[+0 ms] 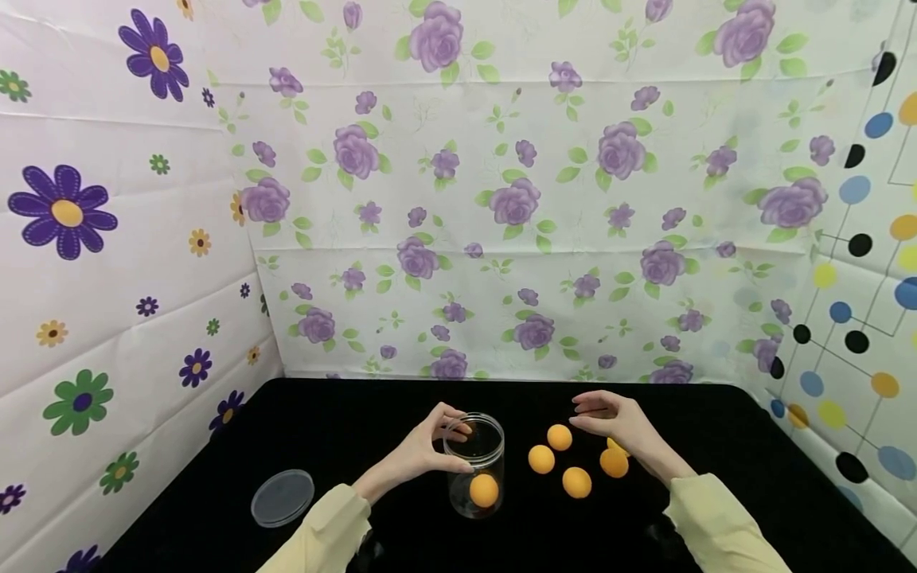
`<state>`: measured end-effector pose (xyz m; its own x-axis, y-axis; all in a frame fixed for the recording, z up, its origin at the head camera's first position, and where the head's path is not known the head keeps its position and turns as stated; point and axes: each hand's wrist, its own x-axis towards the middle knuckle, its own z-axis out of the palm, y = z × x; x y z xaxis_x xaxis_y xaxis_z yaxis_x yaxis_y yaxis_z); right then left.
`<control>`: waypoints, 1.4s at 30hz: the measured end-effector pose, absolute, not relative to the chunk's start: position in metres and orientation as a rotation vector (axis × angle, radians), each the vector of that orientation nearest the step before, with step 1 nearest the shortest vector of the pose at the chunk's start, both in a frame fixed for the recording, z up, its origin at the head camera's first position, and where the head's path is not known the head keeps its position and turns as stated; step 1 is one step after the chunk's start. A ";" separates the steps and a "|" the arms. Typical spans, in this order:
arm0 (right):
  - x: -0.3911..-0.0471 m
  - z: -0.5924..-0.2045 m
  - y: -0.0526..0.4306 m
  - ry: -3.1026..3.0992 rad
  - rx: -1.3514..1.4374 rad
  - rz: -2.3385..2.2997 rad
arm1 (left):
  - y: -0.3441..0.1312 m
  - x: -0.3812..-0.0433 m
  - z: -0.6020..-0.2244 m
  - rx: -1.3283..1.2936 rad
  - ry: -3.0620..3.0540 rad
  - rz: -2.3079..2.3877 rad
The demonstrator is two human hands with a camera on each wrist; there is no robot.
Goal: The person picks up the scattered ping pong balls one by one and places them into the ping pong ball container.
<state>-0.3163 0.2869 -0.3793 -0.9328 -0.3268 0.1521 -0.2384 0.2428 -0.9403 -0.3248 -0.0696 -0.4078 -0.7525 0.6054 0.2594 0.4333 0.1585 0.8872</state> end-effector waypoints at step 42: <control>-0.325 -0.428 0.351 2.623 -0.282 -1.823 | -0.069 -0.324 -0.408 1.025 2.284 1.643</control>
